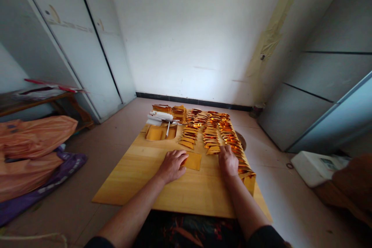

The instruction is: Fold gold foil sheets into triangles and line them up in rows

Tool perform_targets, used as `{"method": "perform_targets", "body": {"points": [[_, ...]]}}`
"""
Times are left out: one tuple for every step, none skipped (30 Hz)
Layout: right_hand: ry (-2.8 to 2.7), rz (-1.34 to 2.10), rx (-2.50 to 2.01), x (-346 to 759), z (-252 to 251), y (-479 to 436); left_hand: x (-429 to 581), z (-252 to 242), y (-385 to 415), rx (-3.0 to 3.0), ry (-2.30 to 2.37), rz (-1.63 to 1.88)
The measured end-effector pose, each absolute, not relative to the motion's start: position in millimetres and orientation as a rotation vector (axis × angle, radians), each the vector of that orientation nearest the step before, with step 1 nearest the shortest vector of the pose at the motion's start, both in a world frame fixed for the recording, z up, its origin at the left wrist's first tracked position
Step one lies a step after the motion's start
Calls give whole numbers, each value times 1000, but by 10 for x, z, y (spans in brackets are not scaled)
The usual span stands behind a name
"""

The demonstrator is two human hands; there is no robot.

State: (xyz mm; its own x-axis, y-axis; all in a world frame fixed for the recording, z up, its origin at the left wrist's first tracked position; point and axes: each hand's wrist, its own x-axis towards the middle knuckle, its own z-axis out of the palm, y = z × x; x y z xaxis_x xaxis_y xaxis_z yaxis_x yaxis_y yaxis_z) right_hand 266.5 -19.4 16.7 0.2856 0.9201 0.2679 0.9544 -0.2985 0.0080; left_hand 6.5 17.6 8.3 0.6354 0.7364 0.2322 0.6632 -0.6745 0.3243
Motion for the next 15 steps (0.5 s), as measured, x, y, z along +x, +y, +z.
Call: {"method": "perform_targets", "body": {"points": [[-1758,-331,-2387,2659,173,-198,66,83,175,2648,1151,512],[-1758,-327,-2384,2651,180,-204,66,82,174,2649,1152,513],[-1757,-323,-2382,2643,188,-211,66,81,174,2650,1151,515],[-1757,-321,-2380,2634,194,-218,67,79,174,2651,1149,517],[-1757,-322,-2377,2626,200,-225,67,78,174,2650,1148,520],[-1758,-328,-2371,2619,204,-232,67,76,174,2649,1149,521],[-1759,-338,-2363,2615,206,-237,67,74,175,2647,1150,522],[-1762,-349,-2352,2613,207,-242,66,72,175,2646,1152,523],[-1764,-361,-2340,2612,208,-247,66,71,176,2647,1152,525],[-1767,-369,-2328,2612,208,-251,66,69,176,2648,1151,527],[-1770,-372,-2318,2609,208,-256,66,68,177,2650,1150,530],[-1775,-372,-2304,2599,209,-262,66,66,177,2652,1149,533],[-1787,-369,-2277,2579,209,-270,65,64,176,2653,1147,534],[-1815,-364,-2229,2545,209,-280,65,63,176,2654,1144,534],[-1864,-347,-2156,2496,208,-290,65,62,176,2654,1142,534]]}}
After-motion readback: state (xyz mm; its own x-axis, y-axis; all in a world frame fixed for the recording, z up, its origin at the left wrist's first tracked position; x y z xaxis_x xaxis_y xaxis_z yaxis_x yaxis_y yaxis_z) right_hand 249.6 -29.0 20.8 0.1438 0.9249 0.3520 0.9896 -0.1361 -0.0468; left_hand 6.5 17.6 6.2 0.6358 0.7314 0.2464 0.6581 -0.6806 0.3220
